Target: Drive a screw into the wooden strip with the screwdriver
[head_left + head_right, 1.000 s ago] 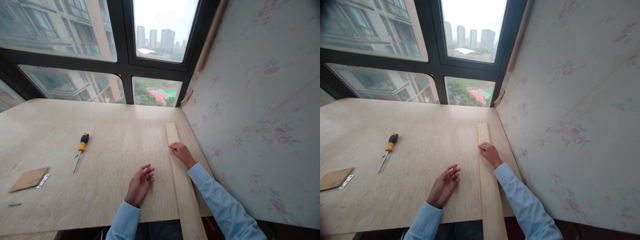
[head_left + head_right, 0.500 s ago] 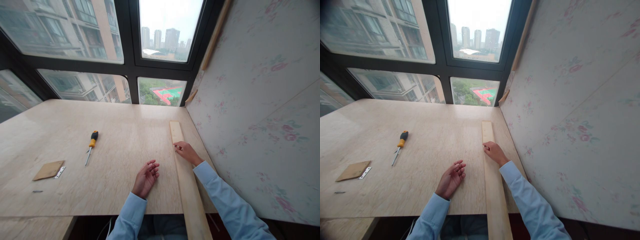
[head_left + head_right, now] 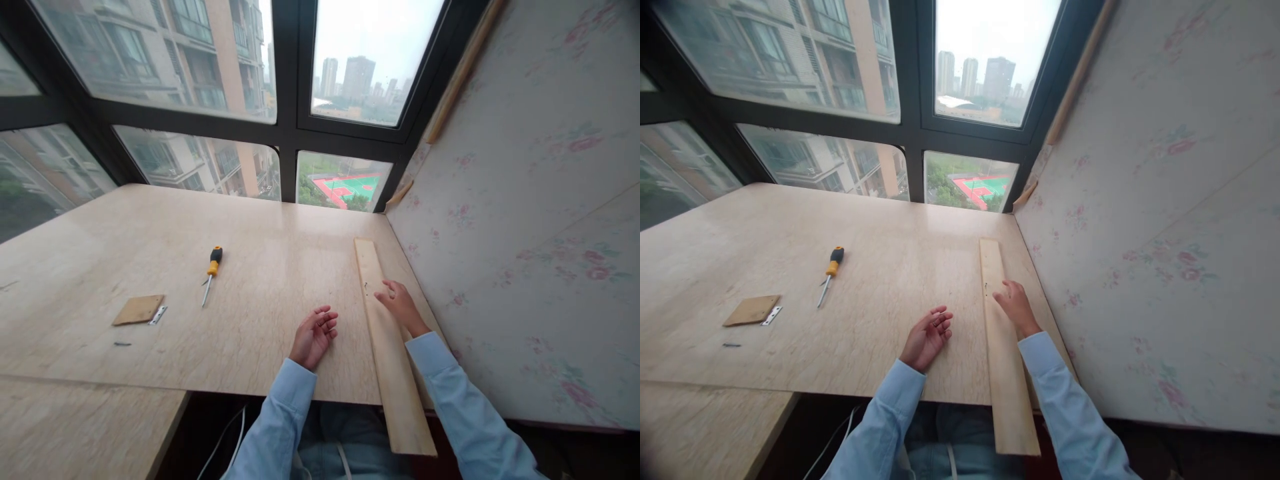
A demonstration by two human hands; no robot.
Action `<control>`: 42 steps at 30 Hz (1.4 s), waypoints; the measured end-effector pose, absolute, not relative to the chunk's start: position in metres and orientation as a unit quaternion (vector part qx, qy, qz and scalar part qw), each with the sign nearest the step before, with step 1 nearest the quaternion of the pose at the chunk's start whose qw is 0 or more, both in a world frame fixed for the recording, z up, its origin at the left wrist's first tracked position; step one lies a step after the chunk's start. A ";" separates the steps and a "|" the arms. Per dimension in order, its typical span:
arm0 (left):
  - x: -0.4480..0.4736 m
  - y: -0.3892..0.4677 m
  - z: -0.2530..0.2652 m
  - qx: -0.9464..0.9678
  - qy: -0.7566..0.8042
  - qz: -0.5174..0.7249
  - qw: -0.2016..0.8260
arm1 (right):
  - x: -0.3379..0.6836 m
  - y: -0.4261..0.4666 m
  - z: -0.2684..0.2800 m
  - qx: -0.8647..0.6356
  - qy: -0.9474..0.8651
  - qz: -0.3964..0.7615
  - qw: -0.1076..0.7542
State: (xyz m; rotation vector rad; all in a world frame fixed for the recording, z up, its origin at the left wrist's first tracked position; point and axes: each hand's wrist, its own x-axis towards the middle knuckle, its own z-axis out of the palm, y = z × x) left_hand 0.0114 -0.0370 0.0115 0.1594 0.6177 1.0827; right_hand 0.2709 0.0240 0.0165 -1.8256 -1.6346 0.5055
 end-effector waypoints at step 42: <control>0.115 0.009 0.017 0.279 0.433 0.435 0.739 | 0.261 -0.015 0.013 -0.655 -0.649 0.235 0.309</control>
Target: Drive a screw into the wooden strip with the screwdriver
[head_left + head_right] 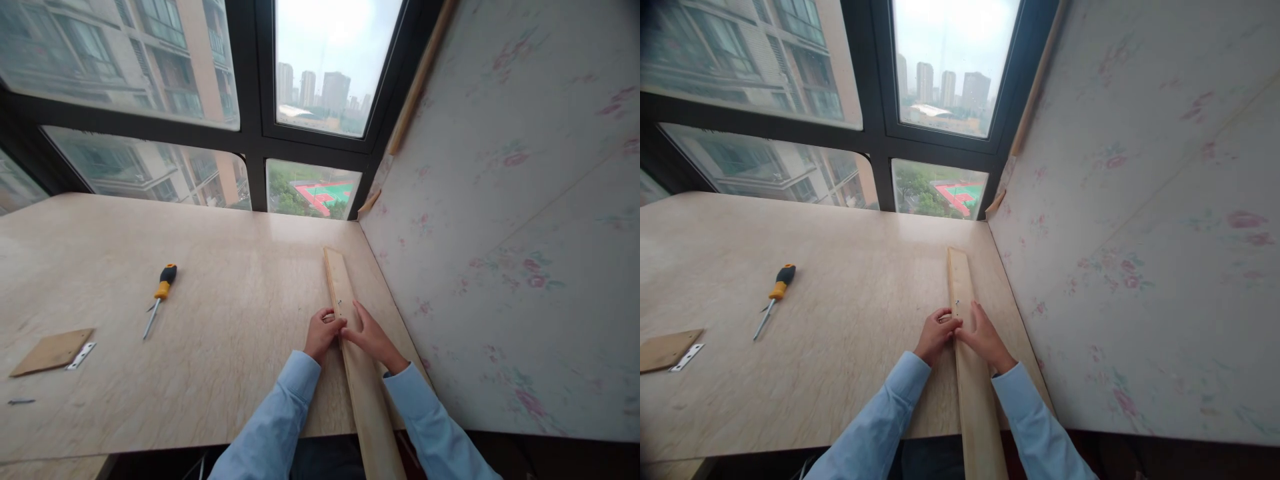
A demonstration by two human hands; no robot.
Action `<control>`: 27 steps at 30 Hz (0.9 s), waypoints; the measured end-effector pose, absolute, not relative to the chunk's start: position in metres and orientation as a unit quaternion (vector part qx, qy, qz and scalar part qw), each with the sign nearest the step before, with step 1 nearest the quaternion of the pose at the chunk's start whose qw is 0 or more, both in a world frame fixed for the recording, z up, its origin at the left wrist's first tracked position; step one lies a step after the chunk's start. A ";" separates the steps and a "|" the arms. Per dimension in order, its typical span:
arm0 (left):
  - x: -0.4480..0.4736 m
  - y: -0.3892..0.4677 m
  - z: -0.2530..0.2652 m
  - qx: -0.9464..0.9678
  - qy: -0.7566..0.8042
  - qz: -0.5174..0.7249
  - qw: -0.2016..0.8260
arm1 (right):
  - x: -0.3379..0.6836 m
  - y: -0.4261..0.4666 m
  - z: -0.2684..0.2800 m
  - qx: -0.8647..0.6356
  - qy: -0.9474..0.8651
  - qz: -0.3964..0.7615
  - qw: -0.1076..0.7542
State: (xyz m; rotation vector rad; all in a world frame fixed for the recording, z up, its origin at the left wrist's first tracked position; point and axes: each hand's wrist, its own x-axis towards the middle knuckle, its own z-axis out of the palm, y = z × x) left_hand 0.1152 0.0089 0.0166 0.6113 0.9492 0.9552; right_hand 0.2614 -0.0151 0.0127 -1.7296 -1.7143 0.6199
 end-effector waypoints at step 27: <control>0.110 0.005 0.019 0.298 0.440 0.388 0.753 | 0.249 0.015 0.059 -0.598 -0.774 0.083 0.193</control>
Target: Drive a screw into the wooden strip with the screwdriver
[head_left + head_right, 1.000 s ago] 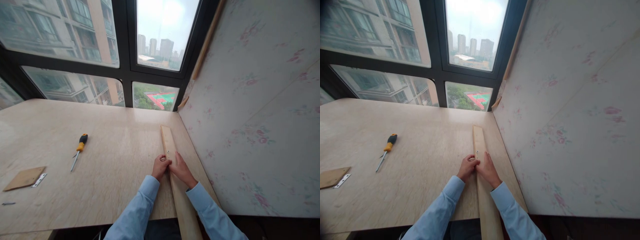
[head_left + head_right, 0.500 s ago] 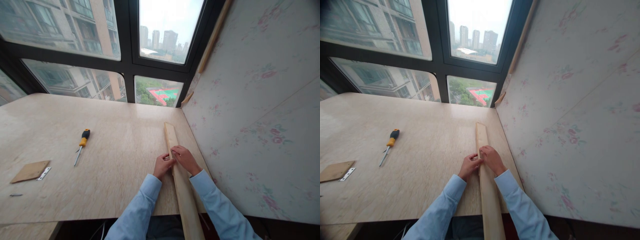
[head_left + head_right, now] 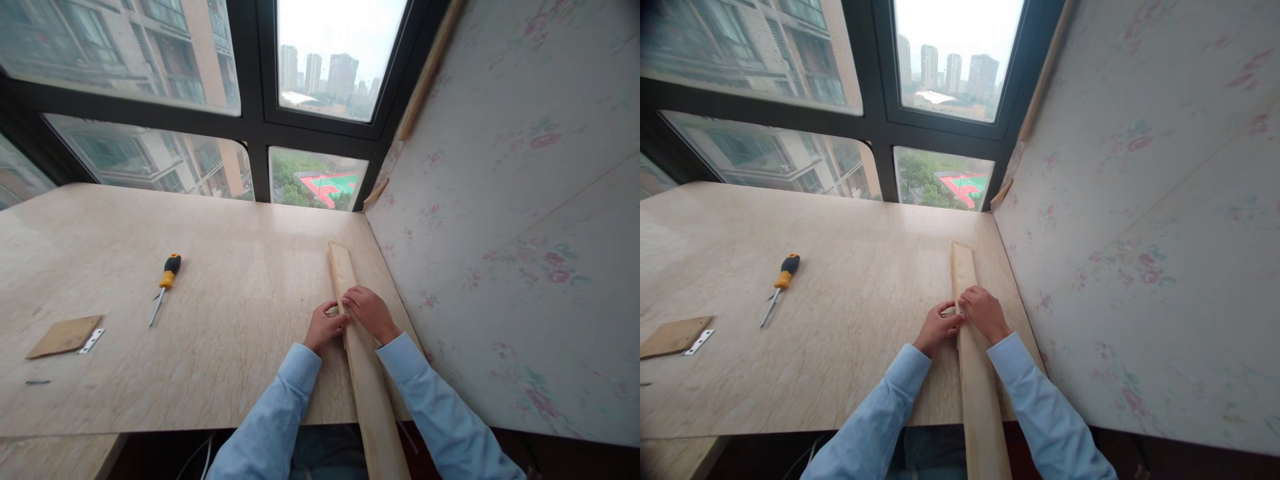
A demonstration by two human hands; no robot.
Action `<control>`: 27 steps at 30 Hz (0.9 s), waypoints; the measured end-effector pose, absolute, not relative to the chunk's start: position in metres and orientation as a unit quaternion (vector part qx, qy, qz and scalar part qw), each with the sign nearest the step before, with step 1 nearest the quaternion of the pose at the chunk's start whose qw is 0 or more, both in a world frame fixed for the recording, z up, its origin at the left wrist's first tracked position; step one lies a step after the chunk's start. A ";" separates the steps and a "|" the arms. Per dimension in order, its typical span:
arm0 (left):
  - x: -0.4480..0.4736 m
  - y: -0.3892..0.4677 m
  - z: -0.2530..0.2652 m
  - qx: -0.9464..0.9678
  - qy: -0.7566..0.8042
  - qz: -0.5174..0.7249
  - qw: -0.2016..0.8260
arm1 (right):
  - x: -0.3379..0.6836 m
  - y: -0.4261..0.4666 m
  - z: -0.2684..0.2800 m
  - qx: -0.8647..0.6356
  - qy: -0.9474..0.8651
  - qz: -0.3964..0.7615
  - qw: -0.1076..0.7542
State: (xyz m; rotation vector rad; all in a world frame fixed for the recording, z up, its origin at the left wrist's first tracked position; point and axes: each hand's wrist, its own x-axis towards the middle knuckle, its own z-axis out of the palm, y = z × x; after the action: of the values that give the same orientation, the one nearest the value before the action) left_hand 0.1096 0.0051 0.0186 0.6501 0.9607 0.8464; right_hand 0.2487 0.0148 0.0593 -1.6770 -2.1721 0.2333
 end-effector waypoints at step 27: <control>0.111 0.003 0.018 0.302 0.451 0.388 0.745 | 0.261 0.017 0.047 -0.556 -0.786 0.116 0.245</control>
State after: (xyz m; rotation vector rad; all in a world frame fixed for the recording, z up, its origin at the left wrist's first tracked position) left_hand 0.1110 0.0034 0.0180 0.6611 0.9873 0.8484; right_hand 0.2609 0.0173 0.0470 -1.5186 -2.1442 0.3156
